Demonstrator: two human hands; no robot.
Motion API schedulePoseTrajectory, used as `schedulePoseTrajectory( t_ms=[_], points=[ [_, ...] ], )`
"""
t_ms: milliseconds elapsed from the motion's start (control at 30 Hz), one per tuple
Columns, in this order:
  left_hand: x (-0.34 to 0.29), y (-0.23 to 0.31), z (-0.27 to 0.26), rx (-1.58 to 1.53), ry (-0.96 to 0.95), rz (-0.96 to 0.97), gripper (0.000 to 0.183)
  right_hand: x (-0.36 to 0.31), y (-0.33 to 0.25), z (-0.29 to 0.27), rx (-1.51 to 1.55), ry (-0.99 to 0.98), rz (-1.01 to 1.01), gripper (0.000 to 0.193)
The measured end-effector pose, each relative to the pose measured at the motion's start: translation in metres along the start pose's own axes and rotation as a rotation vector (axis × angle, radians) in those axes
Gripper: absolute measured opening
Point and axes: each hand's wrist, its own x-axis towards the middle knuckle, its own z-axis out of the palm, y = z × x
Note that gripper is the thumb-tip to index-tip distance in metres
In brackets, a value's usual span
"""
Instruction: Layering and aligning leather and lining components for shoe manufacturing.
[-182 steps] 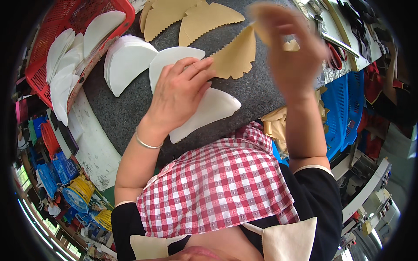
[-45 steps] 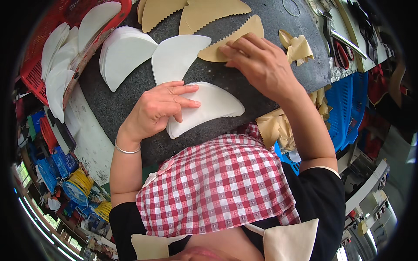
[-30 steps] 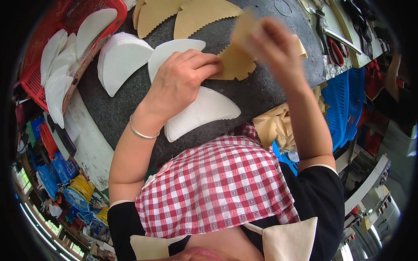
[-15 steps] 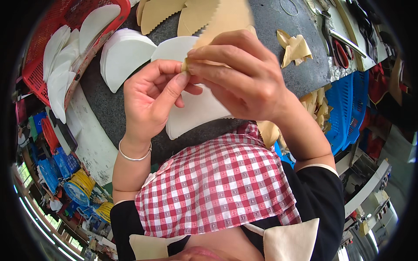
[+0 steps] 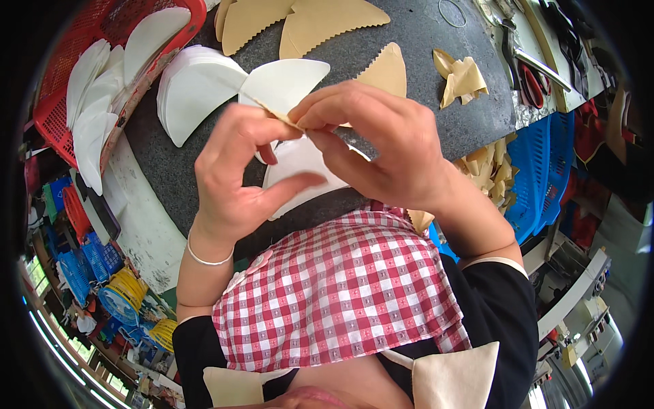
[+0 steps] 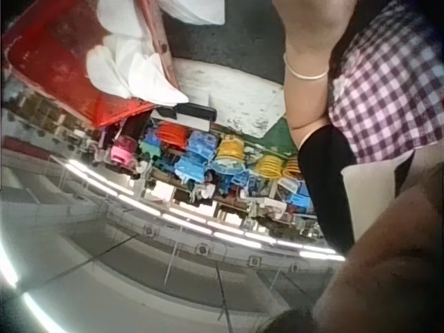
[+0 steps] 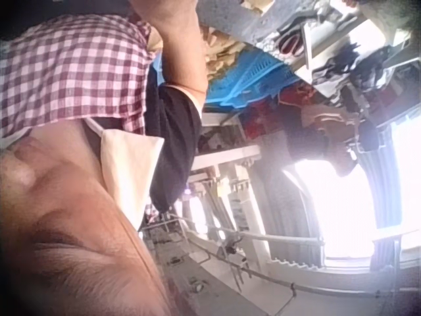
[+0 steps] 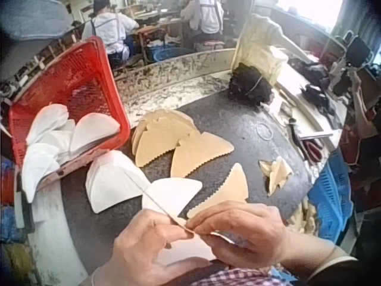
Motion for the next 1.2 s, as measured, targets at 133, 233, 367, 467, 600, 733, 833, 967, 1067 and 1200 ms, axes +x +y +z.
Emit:
schedulePoseTrajectory(
  t_ms=[133,233,367,467,600,733,833,967,1067,1200],
  points=[
    [0.001,-0.006,0.000,-0.321,-0.054,-0.070,0.036,-0.002,-0.001,0.000,0.316,-0.161,0.109,0.017],
    [-0.004,-0.010,0.000,-0.427,-0.065,-0.128,0.030,-0.009,0.000,0.005,0.359,-0.147,0.135,0.022],
    [-0.001,0.004,-0.013,-0.791,0.086,-0.425,0.027,-0.022,0.013,0.002,1.323,0.196,0.639,0.025],
    [-0.006,-0.002,-0.021,-0.766,0.054,-0.558,0.041,-0.023,0.033,-0.022,1.462,0.216,0.720,0.024],
    [-0.012,-0.003,-0.026,-0.683,-0.094,-0.523,0.054,-0.030,0.042,-0.040,1.015,0.271,0.587,0.018],
    [-0.021,-0.003,-0.037,-0.807,-0.221,-0.614,0.054,-0.029,0.034,-0.094,0.290,0.072,0.677,0.013],
    [-0.024,0.000,-0.040,-0.860,-0.163,-0.692,0.049,-0.025,0.023,-0.088,-0.449,-0.158,0.409,0.038],
    [-0.036,-0.007,-0.037,-0.952,-0.209,-0.751,0.041,-0.034,0.017,-0.046,-0.318,-0.205,-0.170,0.063],
    [-0.042,-0.011,-0.034,-1.014,-0.173,-0.766,0.041,-0.032,0.024,-0.024,-0.119,-0.237,-0.109,0.055],
    [-0.055,-0.022,-0.035,-1.212,-0.041,-0.697,0.034,-0.023,0.027,-0.016,0.029,-0.159,-0.121,0.044]
  ],
)
